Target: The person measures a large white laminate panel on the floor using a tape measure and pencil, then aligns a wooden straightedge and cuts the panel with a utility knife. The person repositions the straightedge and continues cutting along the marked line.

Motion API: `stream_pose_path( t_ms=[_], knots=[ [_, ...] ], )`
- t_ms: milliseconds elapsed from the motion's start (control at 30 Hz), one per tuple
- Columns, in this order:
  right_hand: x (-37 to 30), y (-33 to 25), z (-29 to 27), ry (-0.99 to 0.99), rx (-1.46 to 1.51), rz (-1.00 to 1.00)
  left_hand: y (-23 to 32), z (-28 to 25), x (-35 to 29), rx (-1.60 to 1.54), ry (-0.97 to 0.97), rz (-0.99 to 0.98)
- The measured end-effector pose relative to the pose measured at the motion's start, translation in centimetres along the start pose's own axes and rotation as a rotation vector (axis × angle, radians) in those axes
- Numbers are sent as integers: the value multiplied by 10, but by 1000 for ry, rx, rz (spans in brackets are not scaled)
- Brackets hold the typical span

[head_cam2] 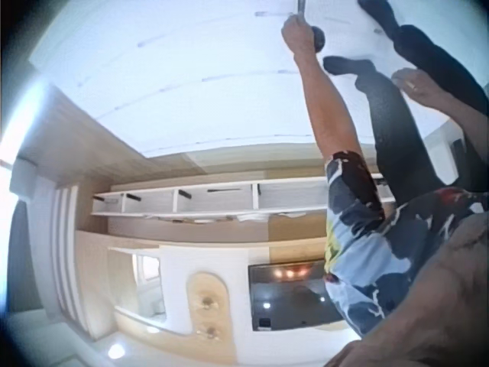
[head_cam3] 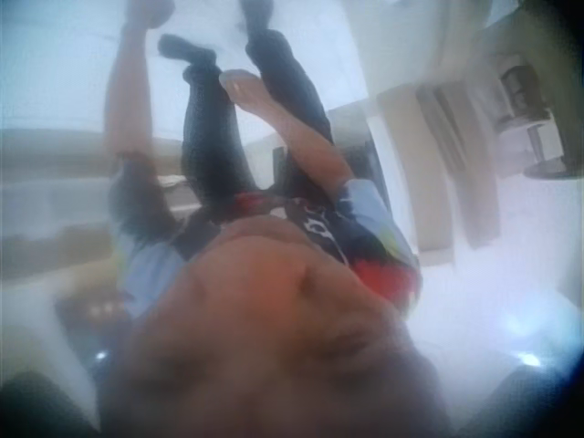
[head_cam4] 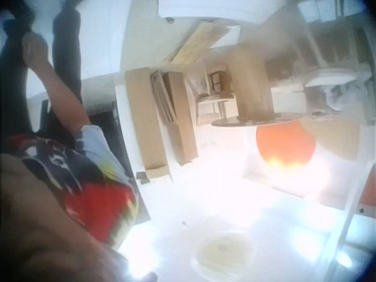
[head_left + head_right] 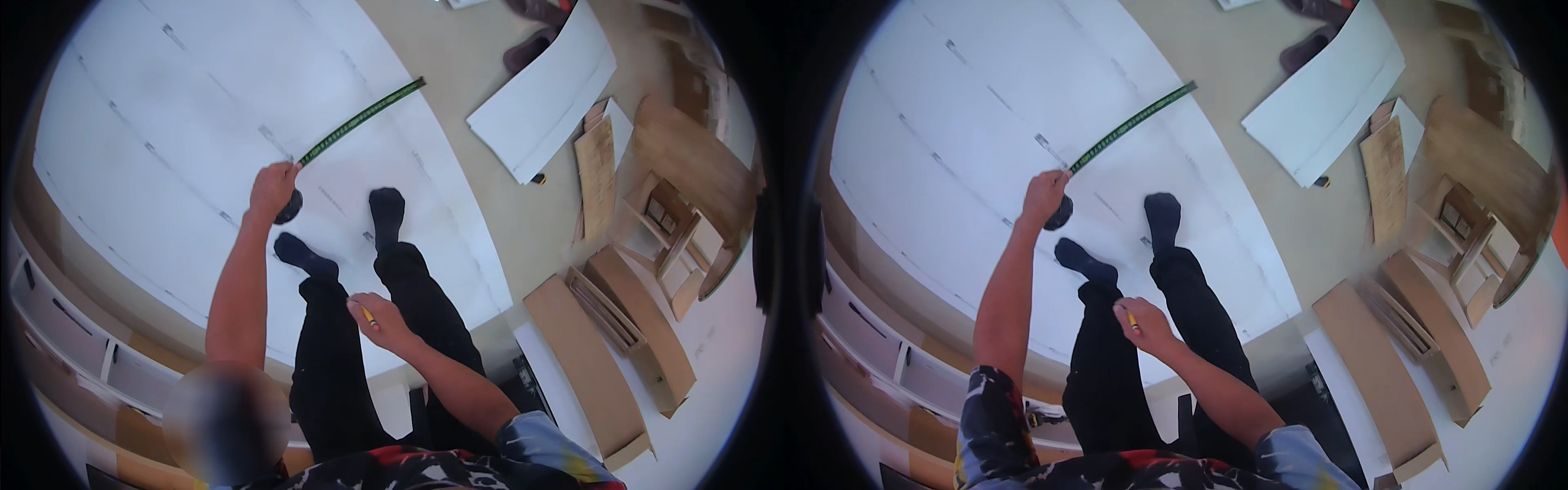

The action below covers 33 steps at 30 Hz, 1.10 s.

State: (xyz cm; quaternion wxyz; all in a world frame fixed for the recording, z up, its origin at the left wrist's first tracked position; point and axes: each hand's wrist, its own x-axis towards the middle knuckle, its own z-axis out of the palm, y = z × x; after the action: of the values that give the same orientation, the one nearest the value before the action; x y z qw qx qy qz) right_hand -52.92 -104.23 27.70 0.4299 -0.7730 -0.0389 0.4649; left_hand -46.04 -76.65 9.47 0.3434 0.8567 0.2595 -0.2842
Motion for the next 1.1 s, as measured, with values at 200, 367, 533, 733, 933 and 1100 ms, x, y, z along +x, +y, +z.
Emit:
stream_pose_path(
  t_ms=[200, 367, 533, 733, 933, 1100],
  knots=[
    [-4, -5, 8, -4, 98, 161, -11, 68, -18, -146, -91, -40],
    [2, 6, -5, -3, 85, 216, -8, 90, -39, -112, -87, -28],
    [22, -10, -44, 4, -2, 134, -29, 135, -37, -35, -6, 17],
    [47, -95, -123, -25, -159, -47, -30, 141, -19, 76, 23, 35],
    [77, -136, -130, -130, 121, -174, -44, 119, -3, 125, 13, -82],
    [99, -99, -162, -54, 317, -433, -35, 130, 3, 96, 105, -105]
  ],
)
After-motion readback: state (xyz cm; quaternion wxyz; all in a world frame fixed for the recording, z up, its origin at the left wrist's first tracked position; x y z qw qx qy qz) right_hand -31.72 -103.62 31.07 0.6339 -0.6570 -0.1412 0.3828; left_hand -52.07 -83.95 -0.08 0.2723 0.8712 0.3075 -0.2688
